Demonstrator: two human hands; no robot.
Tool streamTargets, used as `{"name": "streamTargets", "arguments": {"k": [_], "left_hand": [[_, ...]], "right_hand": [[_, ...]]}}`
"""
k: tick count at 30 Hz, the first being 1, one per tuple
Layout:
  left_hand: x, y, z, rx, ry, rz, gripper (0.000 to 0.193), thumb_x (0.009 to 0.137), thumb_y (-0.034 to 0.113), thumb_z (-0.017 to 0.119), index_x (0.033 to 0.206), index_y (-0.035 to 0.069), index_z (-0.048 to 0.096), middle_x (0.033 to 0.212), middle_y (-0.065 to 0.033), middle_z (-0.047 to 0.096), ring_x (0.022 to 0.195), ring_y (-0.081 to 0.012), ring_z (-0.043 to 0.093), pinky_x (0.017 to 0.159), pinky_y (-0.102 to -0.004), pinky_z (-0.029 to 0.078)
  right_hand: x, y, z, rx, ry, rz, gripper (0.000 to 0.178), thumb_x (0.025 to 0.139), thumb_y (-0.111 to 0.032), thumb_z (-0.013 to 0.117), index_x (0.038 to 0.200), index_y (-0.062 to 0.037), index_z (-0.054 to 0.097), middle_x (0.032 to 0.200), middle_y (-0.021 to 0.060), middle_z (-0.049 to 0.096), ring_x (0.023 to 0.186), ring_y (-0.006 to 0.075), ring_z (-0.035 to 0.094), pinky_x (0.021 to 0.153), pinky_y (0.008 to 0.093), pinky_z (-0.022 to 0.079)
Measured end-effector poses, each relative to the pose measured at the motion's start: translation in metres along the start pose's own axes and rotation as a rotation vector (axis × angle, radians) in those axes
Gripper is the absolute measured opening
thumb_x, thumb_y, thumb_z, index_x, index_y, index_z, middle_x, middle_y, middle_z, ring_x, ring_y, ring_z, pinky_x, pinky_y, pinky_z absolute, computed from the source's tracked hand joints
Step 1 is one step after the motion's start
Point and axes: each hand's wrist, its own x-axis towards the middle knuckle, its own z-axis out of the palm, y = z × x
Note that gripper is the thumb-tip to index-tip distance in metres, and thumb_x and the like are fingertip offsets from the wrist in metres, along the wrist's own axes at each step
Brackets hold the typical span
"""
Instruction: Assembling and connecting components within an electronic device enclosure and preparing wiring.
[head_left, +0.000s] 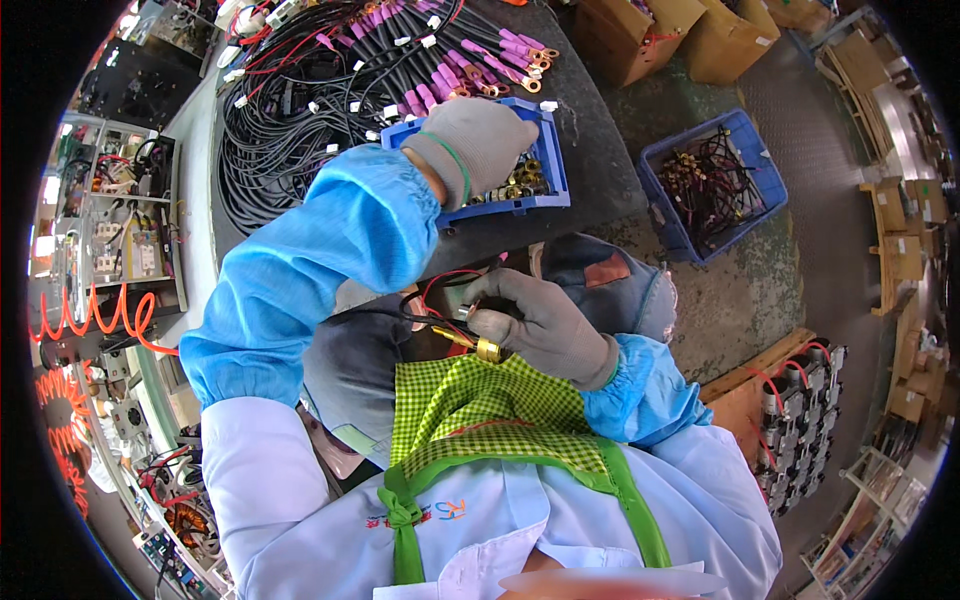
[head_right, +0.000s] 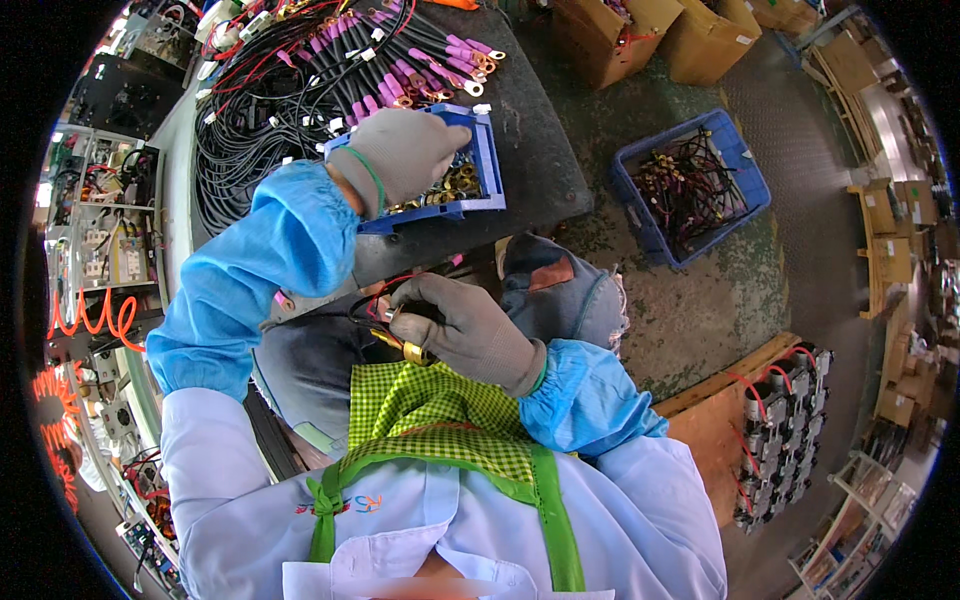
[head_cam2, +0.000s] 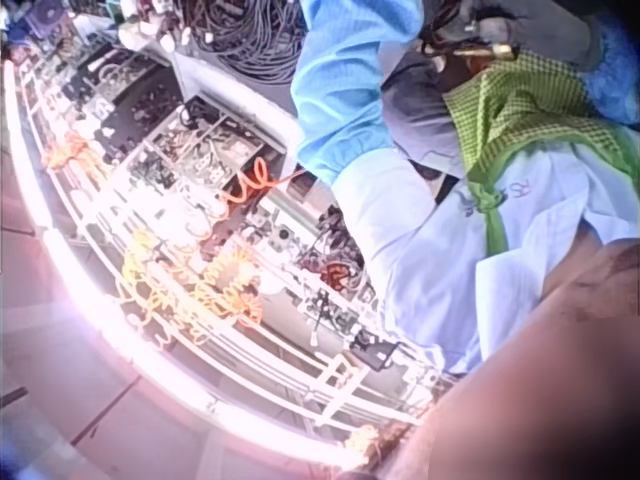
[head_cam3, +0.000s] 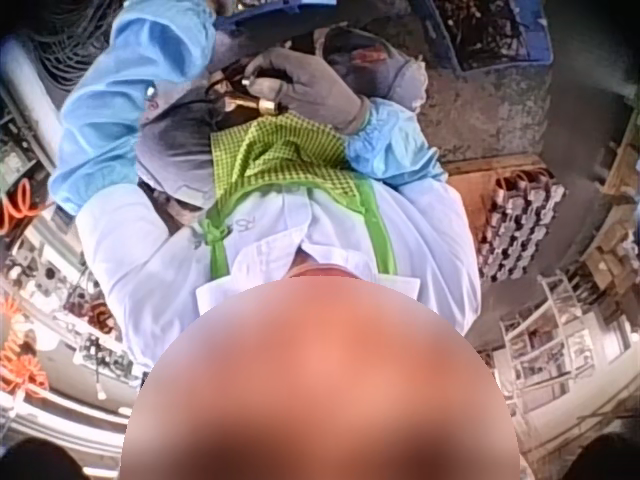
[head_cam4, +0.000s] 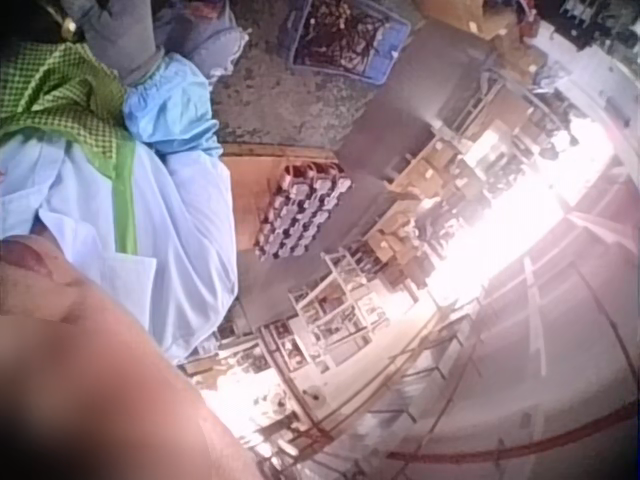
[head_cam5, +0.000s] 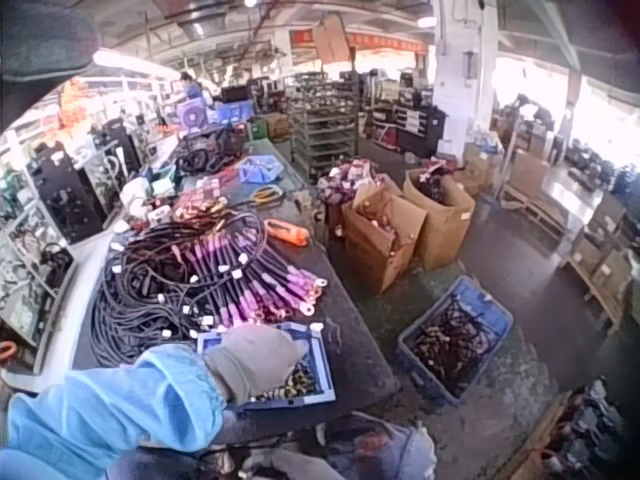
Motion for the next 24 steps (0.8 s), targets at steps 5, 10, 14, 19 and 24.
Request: {"name": "streamTargets", "arguments": {"k": [5,10,14,19,24], "left_hand": [[0.004,0.004,0.005,0.062,-0.076,-0.039,0.026,0.086,0.015,0.055,0.109,0.011,0.066,0.089,-0.0128,0.069,0.090,-0.0343,0.067,0.072,-0.0470,0.054],[0.015,0.012,0.006,0.108,-0.099,-0.062,0.025,0.082,0.010,0.059,0.105,0.009,0.068,0.093,-0.0121,0.070,0.091,-0.0328,0.068,0.074,-0.0470,0.055],[0.007,0.005,0.000,0.049,-0.157,-0.106,0.018,0.083,0.014,0.058,0.095,0.006,0.069,0.092,-0.0150,0.069,0.090,-0.0346,0.067,0.076,-0.0443,0.054],[0.002,0.007,-0.002,0.076,-0.073,-0.084,0.019,0.086,0.017,0.055,0.096,0.007,0.068,0.090,-0.0135,0.069,0.088,-0.0348,0.067,0.076,-0.0450,0.054],[0.007,0.012,0.009,0.059,0.073,-0.098,0.018,0.084,0.012,0.056,0.097,0.010,0.068,0.092,-0.0115,0.070,0.090,-0.0328,0.067,0.075,-0.0456,0.055]], "right_hand": [[0.000,0.000,-0.002,-0.055,0.006,-0.007,0.048,0.090,-0.039,0.066,0.113,0.0022,0.057,0.099,0.0103,0.064,0.091,0.0148,0.061,0.080,0.0304,0.050],[0.000,0.000,0.000,-0.054,-0.005,-0.045,0.046,0.091,-0.038,0.065,0.112,0.0023,0.057,0.098,0.0106,0.065,0.090,0.0155,0.061,0.079,0.0310,0.050],[-0.002,0.000,0.000,-0.042,0.011,-0.001,0.045,0.092,-0.037,0.065,0.112,0.0022,0.057,0.098,0.0108,0.065,0.089,0.0153,0.060,0.079,0.0310,0.050],[-0.004,0.001,-0.002,-0.049,0.016,-0.063,0.045,0.092,-0.037,0.066,0.112,0.0020,0.057,0.097,0.0110,0.064,0.089,0.0149,0.060,0.078,0.0311,0.050],[0.000,0.000,-0.003,-0.082,0.001,-0.072,0.043,0.092,-0.035,0.066,0.112,0.0022,0.057,0.097,0.0117,0.064,0.089,0.0146,0.060,0.079,0.0312,0.050]]}}
